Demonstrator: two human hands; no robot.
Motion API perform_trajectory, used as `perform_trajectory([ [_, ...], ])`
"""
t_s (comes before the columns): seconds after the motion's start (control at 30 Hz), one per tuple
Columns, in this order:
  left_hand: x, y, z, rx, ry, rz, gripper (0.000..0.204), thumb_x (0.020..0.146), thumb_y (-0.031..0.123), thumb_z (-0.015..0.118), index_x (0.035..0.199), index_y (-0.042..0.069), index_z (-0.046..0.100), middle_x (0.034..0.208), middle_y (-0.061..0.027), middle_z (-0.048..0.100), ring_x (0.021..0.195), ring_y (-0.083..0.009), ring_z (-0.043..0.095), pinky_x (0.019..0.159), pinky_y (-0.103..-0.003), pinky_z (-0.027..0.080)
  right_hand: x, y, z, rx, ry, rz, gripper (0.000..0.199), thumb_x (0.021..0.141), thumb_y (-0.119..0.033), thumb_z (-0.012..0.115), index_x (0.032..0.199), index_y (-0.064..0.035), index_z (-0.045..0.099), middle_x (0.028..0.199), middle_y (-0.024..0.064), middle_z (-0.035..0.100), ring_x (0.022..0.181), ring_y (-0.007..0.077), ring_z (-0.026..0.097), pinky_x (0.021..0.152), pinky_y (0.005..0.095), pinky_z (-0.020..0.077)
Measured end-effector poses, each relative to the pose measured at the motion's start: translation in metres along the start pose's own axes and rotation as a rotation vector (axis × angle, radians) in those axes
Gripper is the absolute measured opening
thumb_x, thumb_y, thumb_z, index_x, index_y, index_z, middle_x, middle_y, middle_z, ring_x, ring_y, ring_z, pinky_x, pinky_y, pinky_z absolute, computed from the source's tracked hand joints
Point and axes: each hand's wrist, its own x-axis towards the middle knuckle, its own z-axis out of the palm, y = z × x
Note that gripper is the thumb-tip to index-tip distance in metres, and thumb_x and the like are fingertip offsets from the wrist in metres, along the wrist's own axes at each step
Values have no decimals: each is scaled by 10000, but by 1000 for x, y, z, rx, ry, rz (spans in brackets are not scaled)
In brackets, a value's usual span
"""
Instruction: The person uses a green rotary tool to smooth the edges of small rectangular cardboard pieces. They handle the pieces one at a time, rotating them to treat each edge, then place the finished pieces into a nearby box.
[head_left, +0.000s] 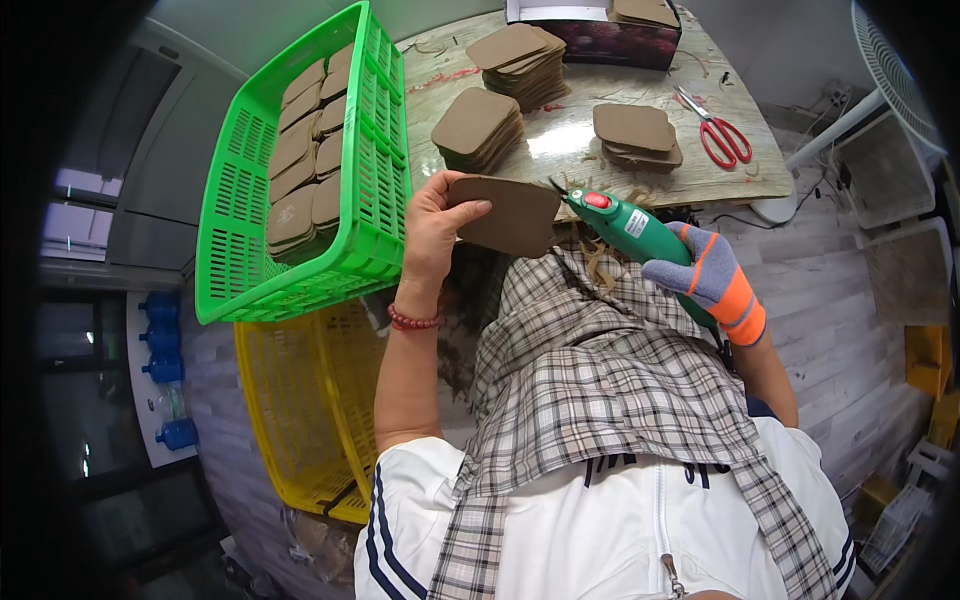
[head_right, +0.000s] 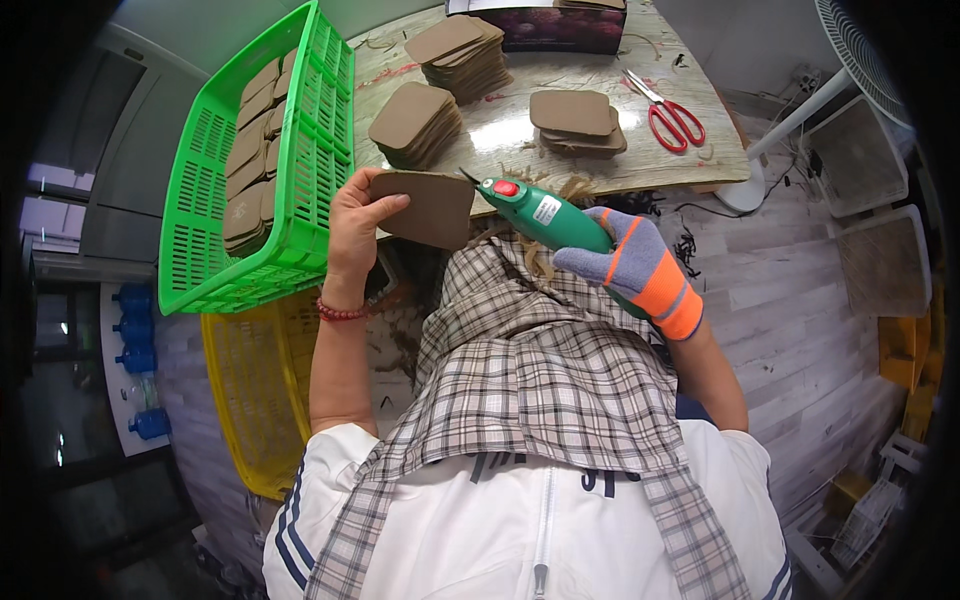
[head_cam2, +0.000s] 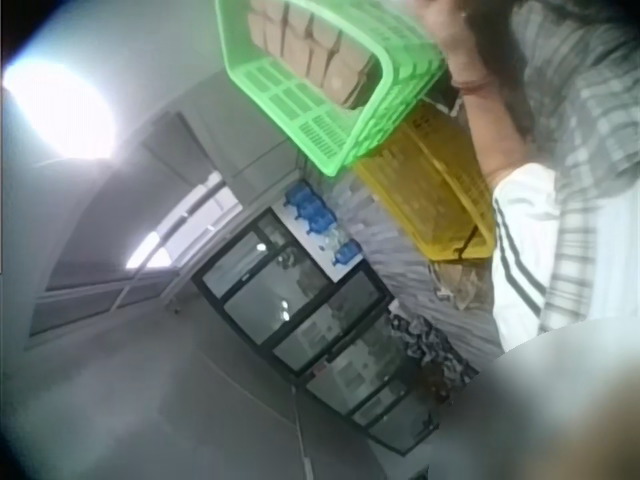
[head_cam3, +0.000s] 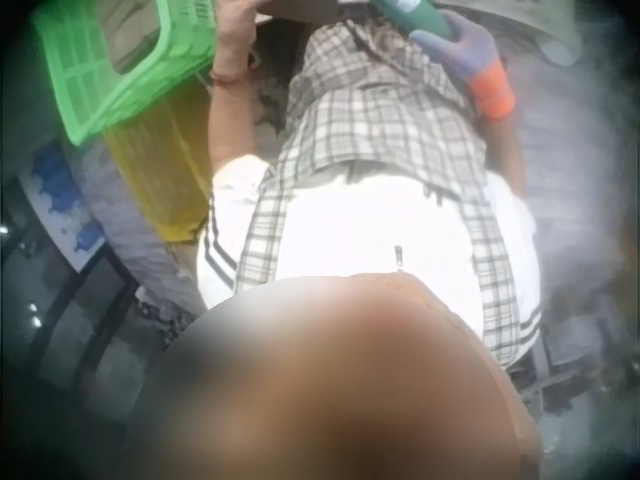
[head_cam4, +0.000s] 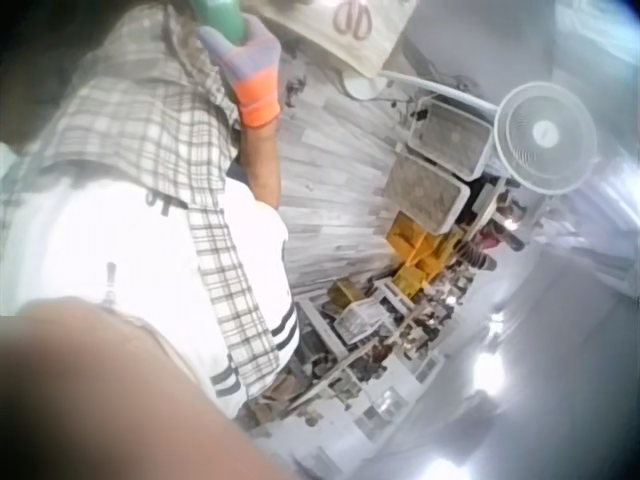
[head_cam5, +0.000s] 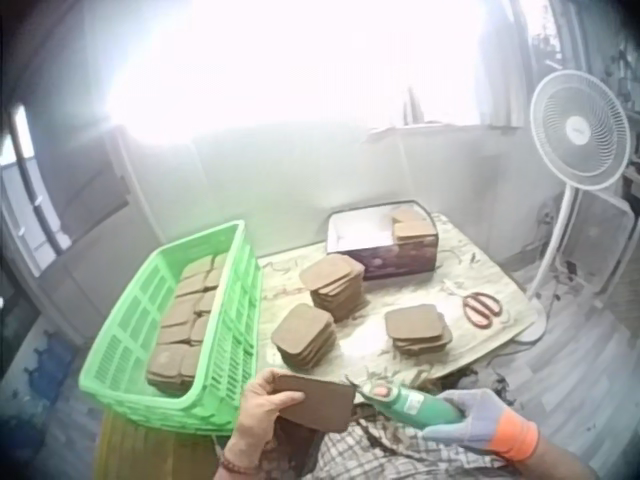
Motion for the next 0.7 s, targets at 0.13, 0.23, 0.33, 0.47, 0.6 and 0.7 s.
perform_trajectory([
  [0.13,2,-1,-2,-13,31,34,202,765,-82,657,943,-13,594,887,-67,667,793,-114,626,739,-237,512,1,3,6,-25,-2,-77,454,739,-284,780,1045,7,615,759,27,622,646,45,540,578,215,457],
  [0.23,1,-2,-1,-1,31,32,194,762,-80,659,935,-13,601,879,-64,666,775,-110,624,725,-233,511,1,0,7,-62,-12,-44,457,738,-287,782,1044,9,616,774,34,631,677,50,550,609,218,467],
  [0.33,2,-2,3,29,13,8,197,757,-75,666,932,-12,602,865,-57,661,769,-107,624,719,-231,512,0,-4,8,-71,-25,-43,466,735,-290,785,1048,10,615,786,41,639,694,50,557,625,221,472],
  [0.47,4,-2,11,80,-68,-47,198,746,-69,677,919,-7,605,848,-46,655,766,-96,617,712,-228,508,0,-3,9,-103,-26,-70,484,730,-302,791,1050,14,613,793,50,646,701,53,564,638,222,478],
  [0.6,6,-5,16,86,-186,-159,208,731,-71,681,916,-7,610,843,-34,652,761,-84,605,700,-223,498,3,-5,10,-149,-33,-81,506,723,-312,795,1059,18,610,812,61,659,722,63,585,661,229,491],
  [0.7,8,-7,22,137,-290,-221,241,727,-82,675,947,-10,606,849,-33,649,769,-85,603,701,-224,496,4,-7,10,-169,-21,-94,512,719,-313,798,1059,20,610,817,69,664,733,71,600,668,235,498],
])
